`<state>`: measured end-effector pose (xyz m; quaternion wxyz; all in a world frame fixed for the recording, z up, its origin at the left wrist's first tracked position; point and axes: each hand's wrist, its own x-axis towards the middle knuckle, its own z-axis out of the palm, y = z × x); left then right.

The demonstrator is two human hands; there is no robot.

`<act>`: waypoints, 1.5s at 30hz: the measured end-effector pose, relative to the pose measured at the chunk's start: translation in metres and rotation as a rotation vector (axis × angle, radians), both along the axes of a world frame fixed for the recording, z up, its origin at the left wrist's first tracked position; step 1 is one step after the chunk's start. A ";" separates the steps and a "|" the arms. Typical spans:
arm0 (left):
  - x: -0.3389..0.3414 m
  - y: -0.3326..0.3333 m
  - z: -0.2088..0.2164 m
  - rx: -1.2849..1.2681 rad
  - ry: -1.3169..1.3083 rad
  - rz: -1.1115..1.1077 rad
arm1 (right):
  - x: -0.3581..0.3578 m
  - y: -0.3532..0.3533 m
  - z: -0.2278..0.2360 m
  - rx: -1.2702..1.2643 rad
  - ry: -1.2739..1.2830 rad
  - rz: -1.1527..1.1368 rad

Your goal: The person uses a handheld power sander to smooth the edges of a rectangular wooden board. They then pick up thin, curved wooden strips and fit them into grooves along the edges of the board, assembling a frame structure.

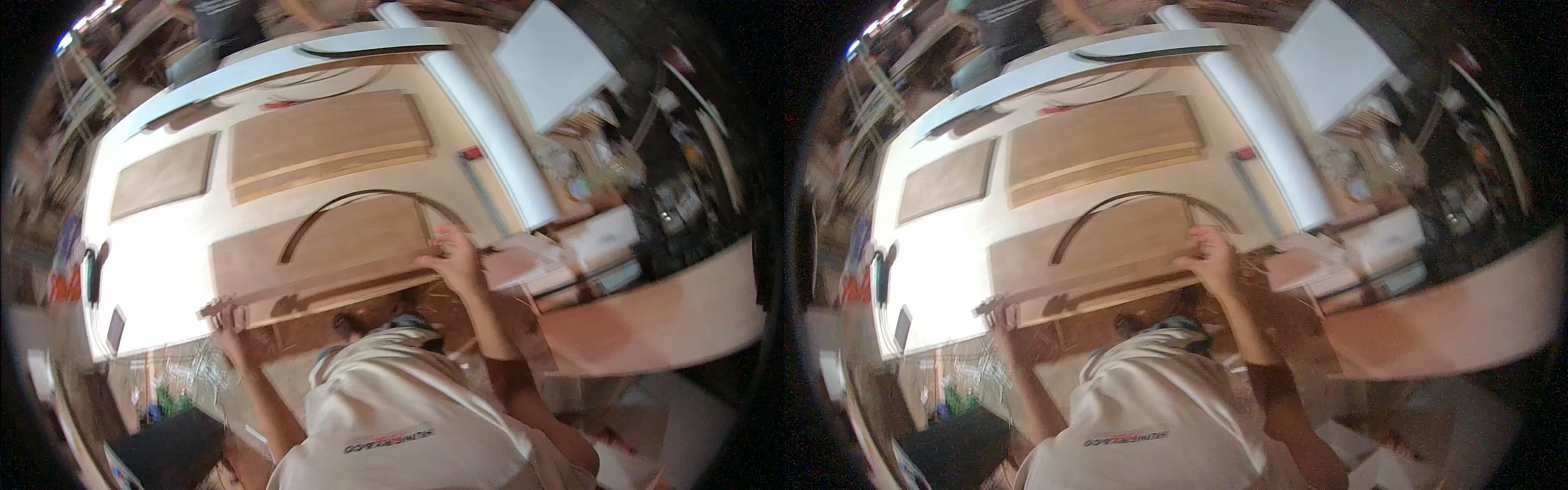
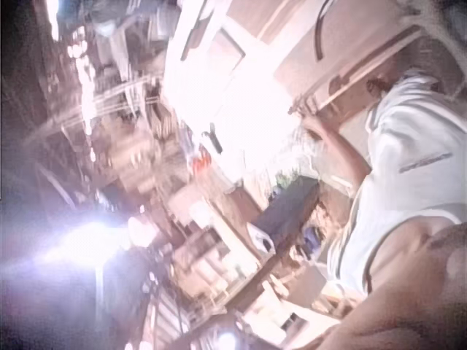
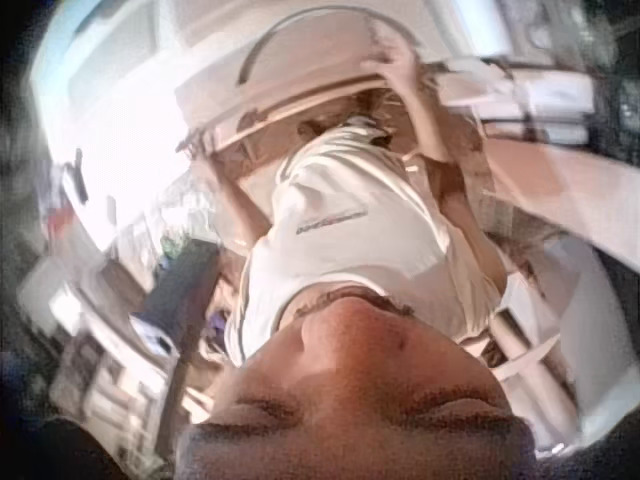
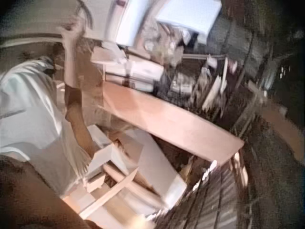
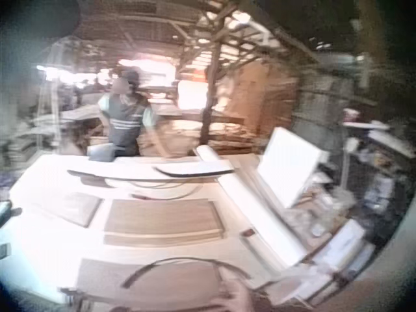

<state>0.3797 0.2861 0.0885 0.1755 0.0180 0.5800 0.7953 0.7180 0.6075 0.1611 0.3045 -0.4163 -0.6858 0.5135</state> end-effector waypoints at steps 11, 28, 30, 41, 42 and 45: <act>0.020 0.013 -0.065 -0.593 0.086 0.149 | 0.048 0.011 -0.150 -0.042 -0.313 -0.312; 0.013 0.012 -0.066 -0.821 0.470 0.234 | 0.058 0.005 -0.153 -0.200 -0.219 -0.278; 0.029 0.021 -0.028 -0.692 0.139 0.162 | 0.050 -0.001 -0.135 -0.190 -0.305 -0.261; 0.007 0.071 -0.010 -0.266 0.178 -0.304 | 0.141 0.079 -0.066 0.123 -0.047 -0.204; 0.017 0.100 0.013 -0.222 0.208 -0.342 | 0.154 0.095 -0.062 0.112 0.054 -0.291; 0.040 0.174 0.067 -0.120 0.264 -0.429 | 0.175 0.142 -0.025 0.324 0.075 -0.482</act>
